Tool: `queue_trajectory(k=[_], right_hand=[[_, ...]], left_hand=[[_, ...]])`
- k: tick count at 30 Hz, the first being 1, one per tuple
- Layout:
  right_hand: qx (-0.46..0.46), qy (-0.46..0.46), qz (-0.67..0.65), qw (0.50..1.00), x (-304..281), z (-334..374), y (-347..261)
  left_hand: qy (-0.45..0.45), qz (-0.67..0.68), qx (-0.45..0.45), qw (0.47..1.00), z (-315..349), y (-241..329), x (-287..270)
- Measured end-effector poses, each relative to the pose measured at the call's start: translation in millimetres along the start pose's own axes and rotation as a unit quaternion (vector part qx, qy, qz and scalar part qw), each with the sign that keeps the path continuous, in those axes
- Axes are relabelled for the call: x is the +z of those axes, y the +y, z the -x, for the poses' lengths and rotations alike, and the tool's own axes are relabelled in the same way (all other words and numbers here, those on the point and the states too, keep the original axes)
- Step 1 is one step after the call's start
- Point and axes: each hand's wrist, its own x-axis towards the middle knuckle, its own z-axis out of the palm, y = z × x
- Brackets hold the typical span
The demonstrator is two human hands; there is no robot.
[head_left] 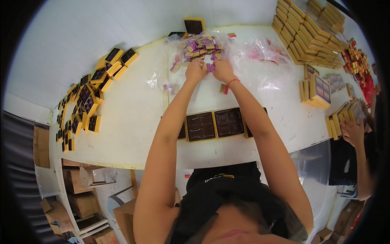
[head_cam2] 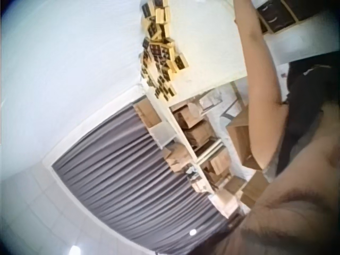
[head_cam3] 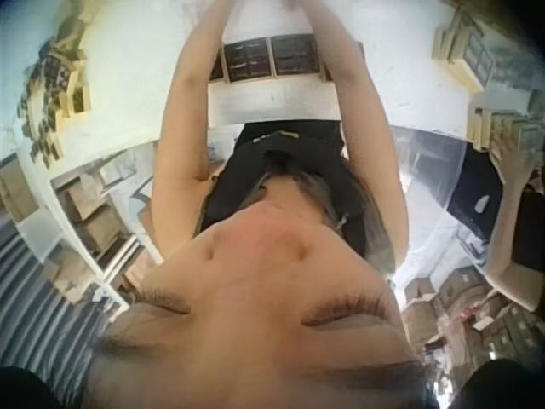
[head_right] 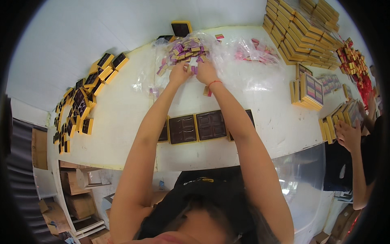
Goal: The person assembles makeup palettes by placing small colored blocks into black trays, then covers them with clear plastic lids. The person stacks the completed palettes on the table.
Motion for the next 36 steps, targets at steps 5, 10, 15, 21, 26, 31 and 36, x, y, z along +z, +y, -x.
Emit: queue_trajectory(k=[5,10,15,21,26,31,36], right_hand=[[0.055,-0.062,-0.125,0.989,-5,0,14],[0.016,-0.125,-0.429,0.895,-57,46,-35],[-0.181,-0.117,-0.387,0.897,-111,122,-118],[-0.322,0.030,-0.338,0.884,-106,164,-160],[-0.337,0.044,-0.302,0.890,-80,176,-161],[-0.272,0.008,-0.297,0.915,-68,189,-162],[-0.113,-0.110,-0.435,0.887,-74,186,-160]], left_hand=[[0.060,0.167,0.074,0.981,21,-11,-15],[-0.075,0.421,-0.019,0.904,117,-14,-120],[-0.064,0.317,-0.121,0.938,197,-50,-181],[-0.137,0.301,-0.084,0.940,218,-79,-191],[-0.160,0.340,-0.075,0.924,213,-79,-181],[-0.202,0.314,-0.053,0.926,204,-96,-168],[-0.200,0.263,-0.029,0.943,204,-85,-165]])
